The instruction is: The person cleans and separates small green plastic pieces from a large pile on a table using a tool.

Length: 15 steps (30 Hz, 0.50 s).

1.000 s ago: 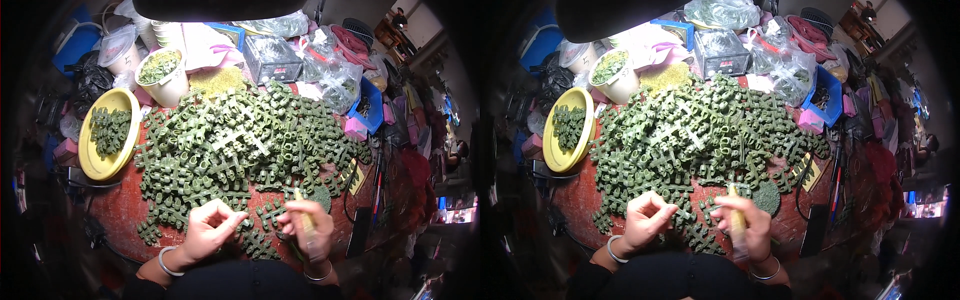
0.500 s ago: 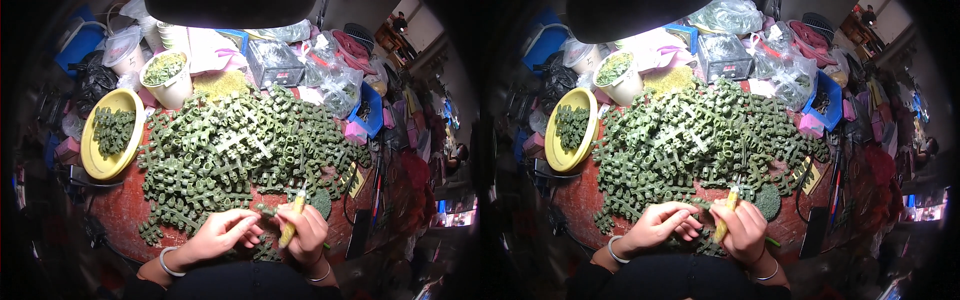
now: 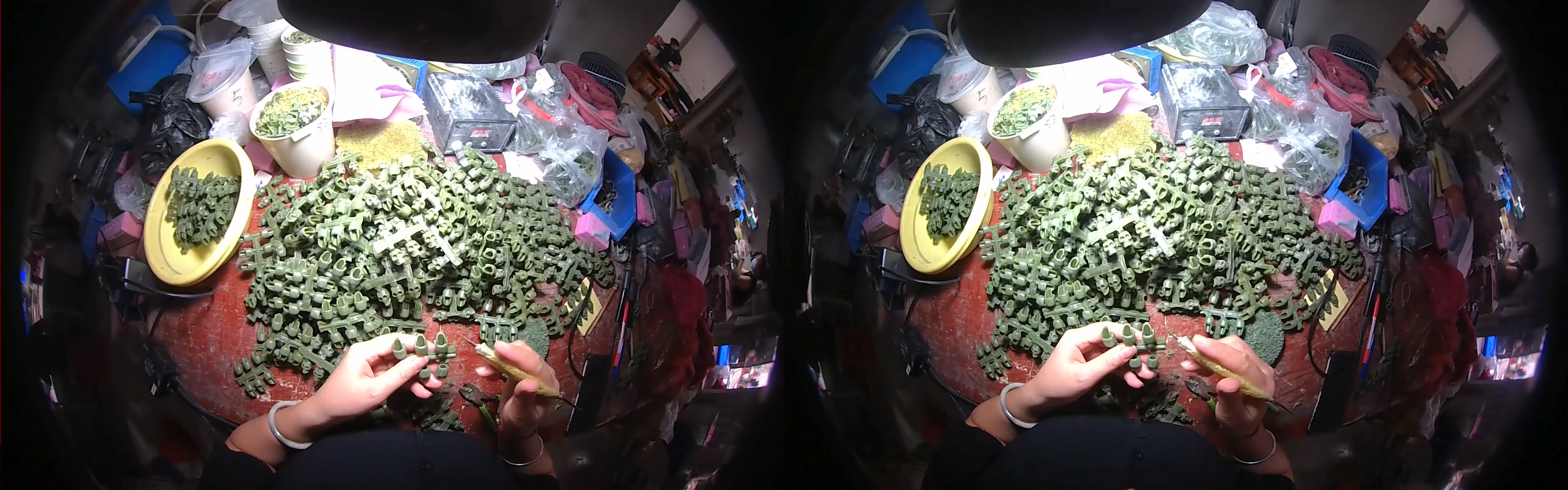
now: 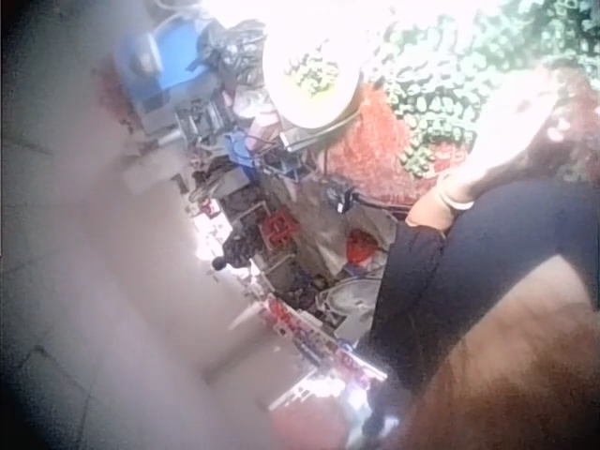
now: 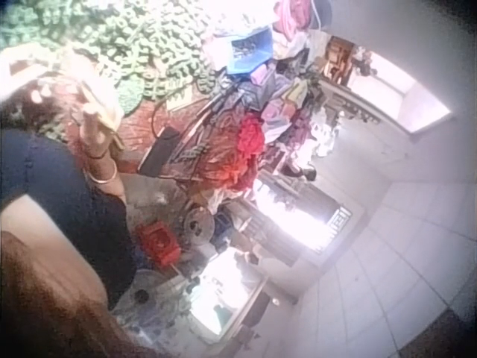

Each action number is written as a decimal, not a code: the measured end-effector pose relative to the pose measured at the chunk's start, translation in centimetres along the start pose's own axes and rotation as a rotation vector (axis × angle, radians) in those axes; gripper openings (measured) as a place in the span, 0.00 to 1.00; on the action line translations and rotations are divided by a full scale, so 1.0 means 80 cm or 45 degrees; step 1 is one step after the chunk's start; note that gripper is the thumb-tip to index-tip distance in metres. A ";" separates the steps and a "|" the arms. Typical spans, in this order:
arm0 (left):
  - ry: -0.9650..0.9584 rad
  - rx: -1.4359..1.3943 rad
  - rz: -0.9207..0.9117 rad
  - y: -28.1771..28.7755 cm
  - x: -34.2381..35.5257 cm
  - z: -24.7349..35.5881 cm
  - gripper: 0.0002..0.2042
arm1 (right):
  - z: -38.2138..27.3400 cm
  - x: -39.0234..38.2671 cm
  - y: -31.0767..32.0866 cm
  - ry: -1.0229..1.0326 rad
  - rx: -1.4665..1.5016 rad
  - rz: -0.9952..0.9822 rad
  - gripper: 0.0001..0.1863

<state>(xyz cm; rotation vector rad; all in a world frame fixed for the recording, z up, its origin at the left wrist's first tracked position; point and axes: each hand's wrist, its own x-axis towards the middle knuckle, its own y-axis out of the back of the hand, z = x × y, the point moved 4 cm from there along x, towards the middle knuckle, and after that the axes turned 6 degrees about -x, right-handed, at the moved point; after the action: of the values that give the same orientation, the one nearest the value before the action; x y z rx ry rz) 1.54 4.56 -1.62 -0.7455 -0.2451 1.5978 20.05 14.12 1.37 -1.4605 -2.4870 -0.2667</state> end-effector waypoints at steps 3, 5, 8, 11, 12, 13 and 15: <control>-0.011 -0.026 0.004 0.000 -0.001 0.003 0.14 | -0.008 0.009 -0.013 0.100 -0.196 -0.245 0.14; -0.010 -0.031 0.004 0.001 -0.001 0.003 0.14 | -0.009 0.008 -0.016 0.054 -0.279 -0.223 0.13; 0.004 -0.061 -0.016 -0.001 -0.001 0.003 0.14 | -0.017 0.009 -0.011 0.138 -0.464 -0.030 0.13; 0.014 -0.026 -0.014 -0.008 -0.001 0.006 0.16 | -0.011 0.010 -0.013 0.109 -0.203 -0.236 0.13; -0.066 0.067 -0.012 -0.008 -0.001 0.007 0.16 | -0.011 0.010 -0.015 0.050 -0.296 -0.205 0.13; -0.147 0.158 -0.010 -0.007 -0.002 0.009 0.17 | -0.013 0.010 -0.016 0.048 -0.296 -0.203 0.13; -0.253 0.328 0.001 -0.005 -0.003 0.012 0.18 | -0.017 0.009 -0.012 0.086 -0.637 -0.106 0.13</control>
<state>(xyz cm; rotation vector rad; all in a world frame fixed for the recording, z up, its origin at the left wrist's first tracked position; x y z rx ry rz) 1.29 4.64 -0.63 -0.3888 -0.1776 1.6675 19.03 13.88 2.83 -1.4780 -2.5401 -0.9964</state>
